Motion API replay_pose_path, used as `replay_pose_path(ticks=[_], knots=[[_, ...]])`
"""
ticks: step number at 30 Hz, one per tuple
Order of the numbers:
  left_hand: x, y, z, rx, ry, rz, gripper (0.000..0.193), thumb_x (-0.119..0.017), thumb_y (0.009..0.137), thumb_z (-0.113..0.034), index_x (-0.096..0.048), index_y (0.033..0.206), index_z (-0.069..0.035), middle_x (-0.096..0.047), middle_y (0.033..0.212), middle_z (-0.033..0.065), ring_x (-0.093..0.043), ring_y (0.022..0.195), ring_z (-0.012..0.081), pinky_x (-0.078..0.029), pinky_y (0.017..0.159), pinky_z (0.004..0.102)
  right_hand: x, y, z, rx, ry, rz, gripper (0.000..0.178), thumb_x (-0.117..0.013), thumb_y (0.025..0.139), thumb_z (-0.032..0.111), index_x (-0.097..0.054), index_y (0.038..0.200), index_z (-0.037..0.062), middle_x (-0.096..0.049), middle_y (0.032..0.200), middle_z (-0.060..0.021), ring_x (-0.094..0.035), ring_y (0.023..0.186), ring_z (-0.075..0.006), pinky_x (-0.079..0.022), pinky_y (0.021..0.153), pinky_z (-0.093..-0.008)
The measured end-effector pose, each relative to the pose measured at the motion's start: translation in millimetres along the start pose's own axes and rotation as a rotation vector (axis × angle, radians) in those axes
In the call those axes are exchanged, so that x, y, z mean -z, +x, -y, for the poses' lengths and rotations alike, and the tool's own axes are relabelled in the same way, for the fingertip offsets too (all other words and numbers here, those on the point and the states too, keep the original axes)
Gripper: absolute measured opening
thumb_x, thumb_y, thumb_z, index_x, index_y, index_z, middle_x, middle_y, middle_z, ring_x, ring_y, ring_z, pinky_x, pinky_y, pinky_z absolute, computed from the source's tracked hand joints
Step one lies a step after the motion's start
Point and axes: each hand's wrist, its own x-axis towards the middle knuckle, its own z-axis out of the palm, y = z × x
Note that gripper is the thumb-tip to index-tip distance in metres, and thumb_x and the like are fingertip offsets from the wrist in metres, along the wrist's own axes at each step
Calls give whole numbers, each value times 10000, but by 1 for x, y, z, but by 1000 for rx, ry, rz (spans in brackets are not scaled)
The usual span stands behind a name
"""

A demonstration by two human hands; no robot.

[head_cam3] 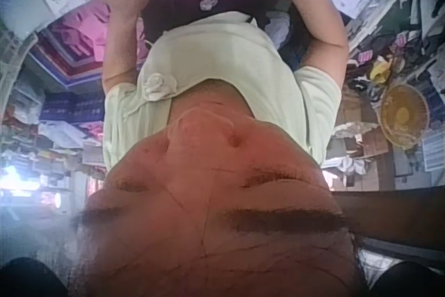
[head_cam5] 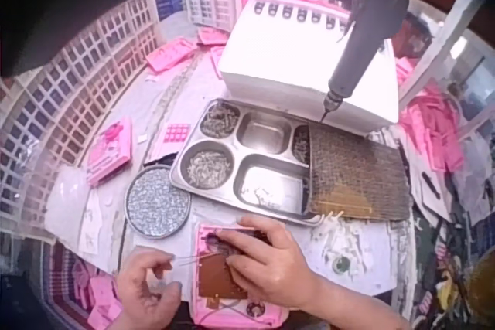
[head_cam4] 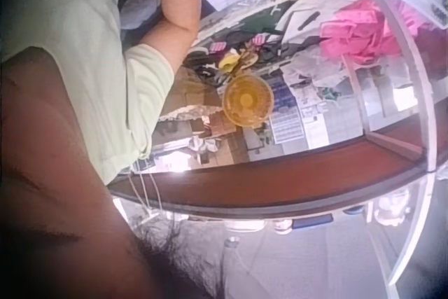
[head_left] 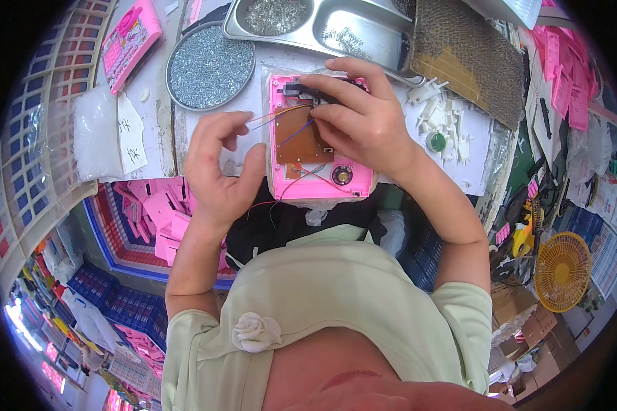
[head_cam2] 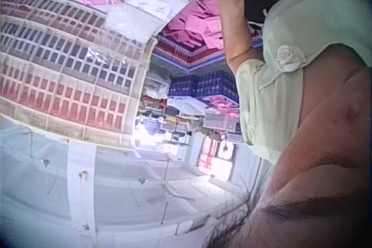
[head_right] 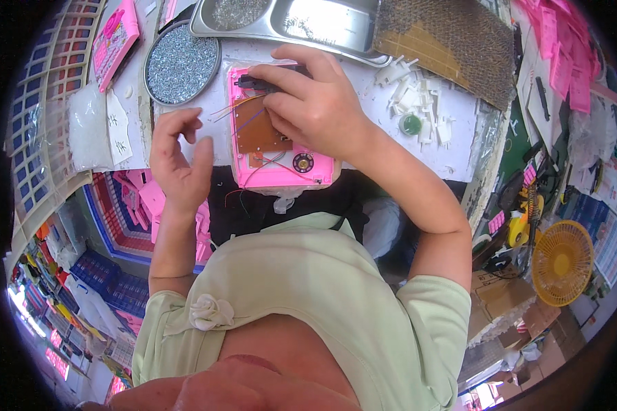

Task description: Assembling the electronic components and plastic casing of a toy.

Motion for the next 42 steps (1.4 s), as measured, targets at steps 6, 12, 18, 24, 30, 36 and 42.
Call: replay_pose_path(ticks=[6,12,18,24,30,36,42], knots=[[-20,16,0,-107,220,79,193,-764,807,-56,-703,989,-66,-643,926,68,-598,794,218,-468,725,363,11,-4,-1,11,10,-41,291,-783,609,26,-665,872,68,-684,1223,-60,-579,1165,-337,-553,889,-403],[-27,37,12,-307,535,256,156,-783,812,-165,-719,946,-119,-634,938,27,-608,874,228,-396,831,386,3,6,3,2,0,-38,232,-766,631,76,-664,839,73,-682,1189,-41,-585,1154,-315,-545,881,-415],[-22,32,10,-378,528,210,150,-781,806,-174,-714,933,-130,-633,938,3,-601,862,203,-363,853,405,-9,10,5,-5,-100,-9,238,-781,669,72,-712,897,79,-694,1211,-46,-581,1174,-326,-541,870,-402],[-19,26,12,-379,495,194,175,-789,801,-180,-712,952,-135,-635,947,2,-601,859,196,-352,859,401,-9,13,7,7,-140,59,195,-771,696,71,-724,885,62,-696,1205,-51,-585,1164,-318,-549,858,-398],[-12,18,18,-336,478,214,191,-792,801,-178,-713,970,-139,-634,939,1,-601,850,197,-348,863,407,-8,8,7,-15,-124,38,171,-778,689,56,-727,852,57,-699,1195,-52,-594,1149,-312,-557,860,-388],[-12,17,12,-338,461,199,213,-788,803,-152,-705,997,-126,-636,942,25,-608,857,209,-368,857,408,-10,16,7,39,-128,87,221,-778,652,77,-736,869,74,-699,1202,-56,-587,1157,-332,-555,877,-398],[-5,26,-9,-105,-143,220,287,-740,815,-40,-680,1096,-48,-648,1015,135,-628,836,277,-494,727,345,13,-6,12,3,-102,-16,185,-749,684,150,-734,862,100,-680,1095,-25,-597,1059,-276,-493,858,-418]])
